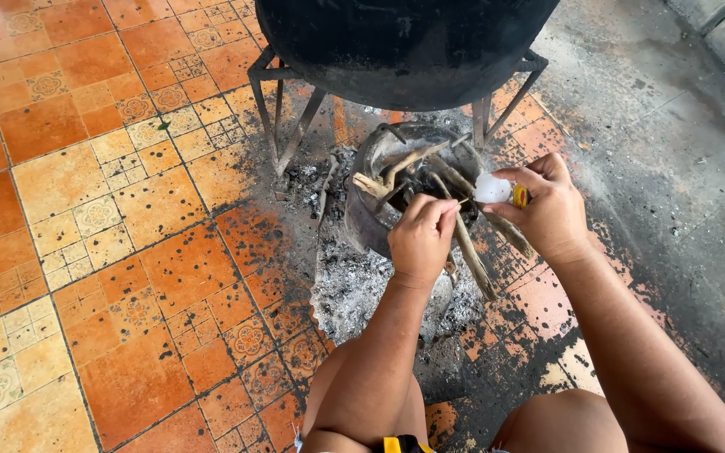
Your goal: Scraping excess wax from candle jars with a knife and lighting a wood-fired stove with matches.
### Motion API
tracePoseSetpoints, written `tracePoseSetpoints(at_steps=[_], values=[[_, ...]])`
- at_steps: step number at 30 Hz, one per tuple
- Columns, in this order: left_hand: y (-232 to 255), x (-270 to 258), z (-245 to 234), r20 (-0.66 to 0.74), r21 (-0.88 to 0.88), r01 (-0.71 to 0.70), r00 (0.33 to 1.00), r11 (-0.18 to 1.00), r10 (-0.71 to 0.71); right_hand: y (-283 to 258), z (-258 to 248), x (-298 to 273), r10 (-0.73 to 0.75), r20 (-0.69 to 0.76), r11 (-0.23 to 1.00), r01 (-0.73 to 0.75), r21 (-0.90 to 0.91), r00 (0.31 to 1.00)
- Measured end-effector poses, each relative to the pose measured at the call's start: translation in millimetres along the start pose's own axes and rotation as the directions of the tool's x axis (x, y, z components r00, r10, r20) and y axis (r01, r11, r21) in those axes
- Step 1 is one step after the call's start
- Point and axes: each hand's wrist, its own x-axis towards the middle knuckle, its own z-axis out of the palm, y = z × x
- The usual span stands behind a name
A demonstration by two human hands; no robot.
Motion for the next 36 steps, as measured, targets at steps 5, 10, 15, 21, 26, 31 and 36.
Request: tracePoseSetpoints(at_steps=[5, 10, 15, 21, 26, 31, 36], values=[[-2.0, -1.1, 3.2, 0.003, 0.008, 0.001, 1.000, 1.000, -0.001, -2.0, -1.5, -0.3, 0.003, -0.010, 1.000, -0.003, 0.009, 1.000], [1.5, 3.0, -5.1, 0.011, -0.005, 0.027, 1.000, 1.000, -0.027, -1.4, -2.1, -0.2, 0.022, -0.047, 0.996, -0.017, 0.092, 0.999], [-0.8, 7.5, -10.9, 0.009, -0.004, 0.083, 0.996, 0.997, -0.083, 33.1, 23.7, -8.3, 0.132, -0.095, 0.932, -0.091, 0.351, 0.987], [-23.8, 6.6, -9.1, -0.057, 0.067, 0.145, 0.988, 0.987, -0.141, 6.1, 7.6, -22.5, 0.417, 0.086, 0.525, -0.316, 0.790, 0.905], [-28.8, 18.0, -27.0, -0.024, 0.062, 0.198, 0.980, 0.978, -0.197, 7.1, 7.9, -39.4, 0.509, 0.183, 0.184, -0.314, 0.931, 0.841], [-28.7, 26.6, -36.0, -0.021, 0.109, 0.186, 0.983, 0.977, -0.185, 11.8, -1.8, -65.9, 0.499, 0.197, 0.098, -0.281, 0.955, 0.844], [-18.3, 44.5, -34.3, -0.008, 0.199, 0.104, 0.994, 0.974, -0.104, 31.4, -0.4, -94.4, 0.504, 0.185, 0.004, -0.217, 0.976, 0.843]])
